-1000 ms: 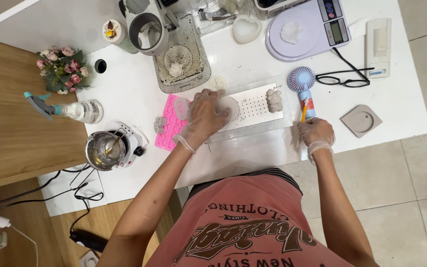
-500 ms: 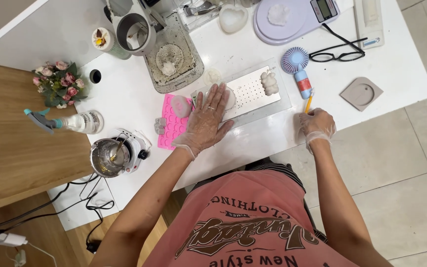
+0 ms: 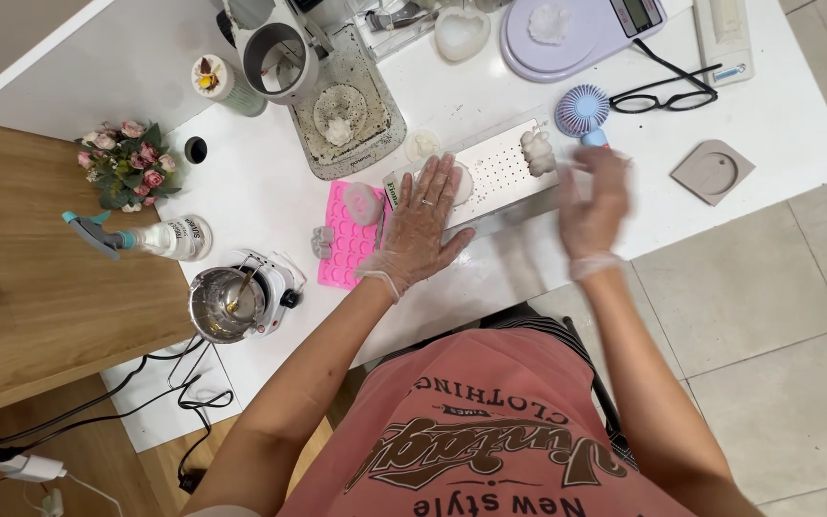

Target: Cleaning and finishing molded wax or plaster decorative objects using a small scraper tool.

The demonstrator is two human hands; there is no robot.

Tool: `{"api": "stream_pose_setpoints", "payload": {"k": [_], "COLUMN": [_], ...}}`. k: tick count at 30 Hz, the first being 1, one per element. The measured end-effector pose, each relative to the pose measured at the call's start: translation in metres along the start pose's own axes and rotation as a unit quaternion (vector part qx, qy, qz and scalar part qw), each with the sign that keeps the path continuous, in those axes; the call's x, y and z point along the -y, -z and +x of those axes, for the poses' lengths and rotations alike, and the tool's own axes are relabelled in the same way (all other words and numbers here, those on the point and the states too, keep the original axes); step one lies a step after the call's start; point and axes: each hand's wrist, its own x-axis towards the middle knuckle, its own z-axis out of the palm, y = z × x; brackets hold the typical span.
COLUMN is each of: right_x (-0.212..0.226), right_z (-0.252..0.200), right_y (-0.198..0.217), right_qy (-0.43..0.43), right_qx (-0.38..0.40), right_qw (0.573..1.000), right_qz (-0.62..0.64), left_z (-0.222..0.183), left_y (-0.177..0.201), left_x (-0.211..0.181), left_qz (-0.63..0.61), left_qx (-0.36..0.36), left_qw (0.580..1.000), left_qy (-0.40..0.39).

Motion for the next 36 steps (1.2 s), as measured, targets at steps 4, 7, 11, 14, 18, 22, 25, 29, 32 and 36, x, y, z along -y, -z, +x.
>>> {"api": "stream_pose_setpoints", "payload": {"k": [4, 7, 11, 14, 18, 22, 25, 29, 32, 36], "right_x": [0.072, 0.092, 0.089, 0.091, 0.090, 0.096, 0.097, 0.096, 0.085, 0.073], "right_z": [0.013, 0.023, 0.027, 0.027, 0.026, 0.030, 0.032, 0.031, 0.028, 0.019], "right_y": [-0.084, -0.136, -0.152, -0.146, -0.145, -0.140, -0.139, -0.138, -0.139, -0.139], "right_qy": [0.122, 0.196, 0.204, 0.186, 0.198, 0.188, 0.208, 0.193, 0.195, 0.232], "right_qx": [0.123, 0.218, 0.351, 0.396, 0.389, 0.398, 0.404, 0.421, 0.410, 0.299], "right_qw": [0.984, 0.955, 0.905, 0.887, 0.887, 0.886, 0.876, 0.868, 0.880, 0.925], "right_qz": [0.043, -0.047, -0.126, -0.146, -0.148, -0.145, -0.161, -0.182, -0.139, -0.047], "left_z": [0.001, -0.001, 0.001, 0.003, 0.004, 0.003, 0.003, 0.004, 0.007, 0.006], "left_y": [0.000, -0.026, -0.056, -0.044, -0.041, -0.029, -0.049, -0.052, -0.047, -0.036], "left_x": [-0.001, 0.006, 0.009, 0.003, 0.003, -0.001, 0.002, 0.003, 0.003, 0.002], "left_qz": [0.040, -0.068, -0.053, -0.038, -0.074, -0.067, -0.058, -0.093, -0.113, -0.118], "left_qx": [0.053, 0.086, -0.060, -0.039, 0.007, 0.056, 0.000, 0.000, 0.022, 0.058], "left_qw": [0.998, 0.994, 0.997, 0.999, 0.997, 0.995, 0.998, 0.995, 0.993, 0.991], "left_qy": [0.004, 0.020, -0.014, -0.001, 0.015, 0.038, 0.008, 0.017, 0.021, 0.034]}}
